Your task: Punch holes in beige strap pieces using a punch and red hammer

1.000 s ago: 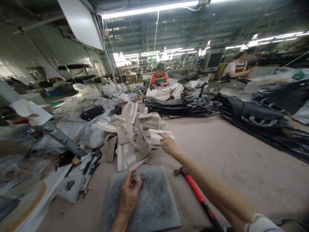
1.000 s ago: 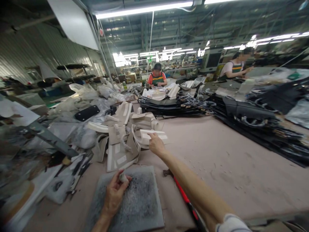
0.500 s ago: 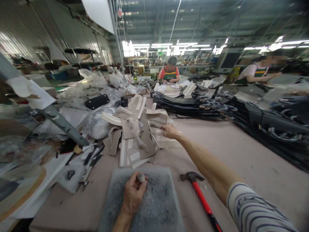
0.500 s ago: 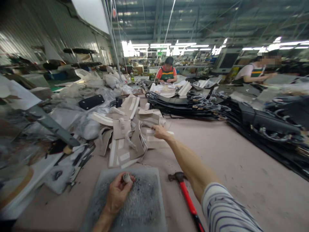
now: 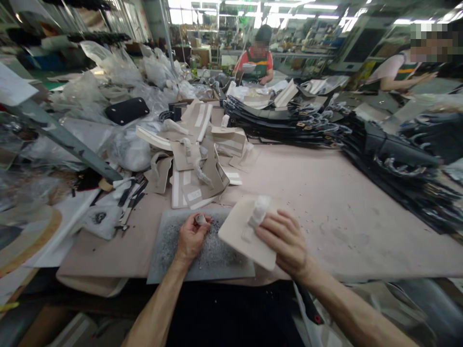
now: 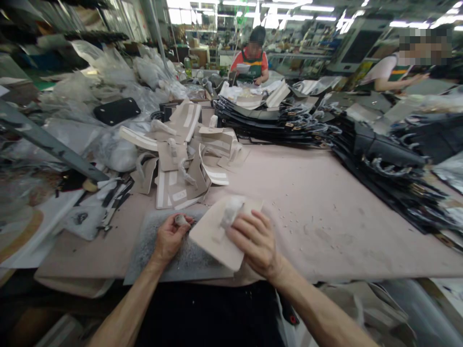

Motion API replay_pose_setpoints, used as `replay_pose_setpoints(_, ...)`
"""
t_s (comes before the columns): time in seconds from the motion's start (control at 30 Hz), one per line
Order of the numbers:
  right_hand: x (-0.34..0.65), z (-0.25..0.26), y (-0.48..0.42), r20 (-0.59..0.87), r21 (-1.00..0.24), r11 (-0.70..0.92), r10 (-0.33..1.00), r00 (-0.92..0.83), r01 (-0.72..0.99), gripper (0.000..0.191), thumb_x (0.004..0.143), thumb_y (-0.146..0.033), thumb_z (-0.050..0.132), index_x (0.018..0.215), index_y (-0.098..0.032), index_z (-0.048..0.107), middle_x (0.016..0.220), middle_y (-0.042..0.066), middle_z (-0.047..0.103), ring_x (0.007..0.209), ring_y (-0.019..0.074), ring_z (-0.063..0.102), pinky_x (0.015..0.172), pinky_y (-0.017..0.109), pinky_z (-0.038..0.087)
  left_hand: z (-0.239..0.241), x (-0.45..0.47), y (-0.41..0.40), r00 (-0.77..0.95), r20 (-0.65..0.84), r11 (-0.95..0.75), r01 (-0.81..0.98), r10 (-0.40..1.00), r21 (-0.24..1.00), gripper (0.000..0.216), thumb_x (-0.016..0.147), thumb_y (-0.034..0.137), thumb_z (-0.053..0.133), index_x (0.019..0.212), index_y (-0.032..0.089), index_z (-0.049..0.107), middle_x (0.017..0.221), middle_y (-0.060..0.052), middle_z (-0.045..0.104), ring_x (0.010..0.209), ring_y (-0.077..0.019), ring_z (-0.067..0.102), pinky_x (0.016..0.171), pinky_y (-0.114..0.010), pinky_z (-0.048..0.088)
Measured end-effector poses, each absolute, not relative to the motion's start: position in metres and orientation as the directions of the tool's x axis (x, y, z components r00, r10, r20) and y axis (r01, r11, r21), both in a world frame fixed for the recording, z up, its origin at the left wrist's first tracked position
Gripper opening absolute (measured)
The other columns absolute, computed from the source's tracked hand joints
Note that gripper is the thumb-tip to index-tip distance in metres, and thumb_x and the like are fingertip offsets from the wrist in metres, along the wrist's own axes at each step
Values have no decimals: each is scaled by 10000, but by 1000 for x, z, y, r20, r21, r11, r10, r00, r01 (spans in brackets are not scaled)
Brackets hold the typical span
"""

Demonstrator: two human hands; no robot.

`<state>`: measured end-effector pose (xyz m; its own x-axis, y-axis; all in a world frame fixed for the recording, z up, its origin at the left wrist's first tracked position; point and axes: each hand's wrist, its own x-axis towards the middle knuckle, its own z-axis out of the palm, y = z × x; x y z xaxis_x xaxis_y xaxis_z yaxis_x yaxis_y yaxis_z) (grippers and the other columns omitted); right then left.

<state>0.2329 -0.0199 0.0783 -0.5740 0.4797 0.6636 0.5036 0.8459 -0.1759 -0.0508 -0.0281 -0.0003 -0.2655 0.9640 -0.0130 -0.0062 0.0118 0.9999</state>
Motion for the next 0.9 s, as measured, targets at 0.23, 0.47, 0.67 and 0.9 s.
replay_pose_setpoints(0.23, 222, 3, -93, 262, -520, 777, 540, -800, 354, 346, 986, -224, 378, 1220, -275, 627, 1347, 22, 616, 1446, 249, 296, 1221, 555, 7, 5, -49, -28, -299, -19, 9, -36, 954, 999, 325, 724, 345, 780, 963, 173, 643, 944, -57, 743, 898, -210, 709, 878, -336, 560)
replay_pose_setpoints(0.47, 213, 63, -106, 216, -830, 557, 297, -930, -15, 333, 965, -193, 357, 1046, -248, 675, 1102, 14, 724, 1212, 154, 580, 1221, 423, 153, 5, -48, -26, -326, -17, -26, -128, 945, 991, 365, 724, 345, 786, 982, 166, 600, 932, -49, 733, 846, -198, 718, 844, -335, 567)
replay_pose_setpoints(0.67, 225, 108, -100, 381, -842, 532, 473, -794, -86, 336, 1021, -426, 391, 1077, -296, 696, 1047, 23, 740, 1169, 202, 632, 1191, 461, 270, 1, -55, -27, -315, -27, -40, -205, 949, 978, 394, 718, 348, 792, 996, 154, 592, 918, -56, 736, 824, -206, 727, 848, -363, 570)
replay_pose_setpoints(0.9, 231, 91, -63, 597, -741, 652, 749, -288, 160, 265, 944, -511, 542, 1047, -352, 727, 1151, 39, 715, 1264, 302, 563, 1181, 601, 244, 6, -53, -27, -281, -46, -10, -192, 959, 981, 448, 708, 385, 807, 1027, 154, 594, 924, -62, 747, 843, -202, 727, 843, -353, 570)
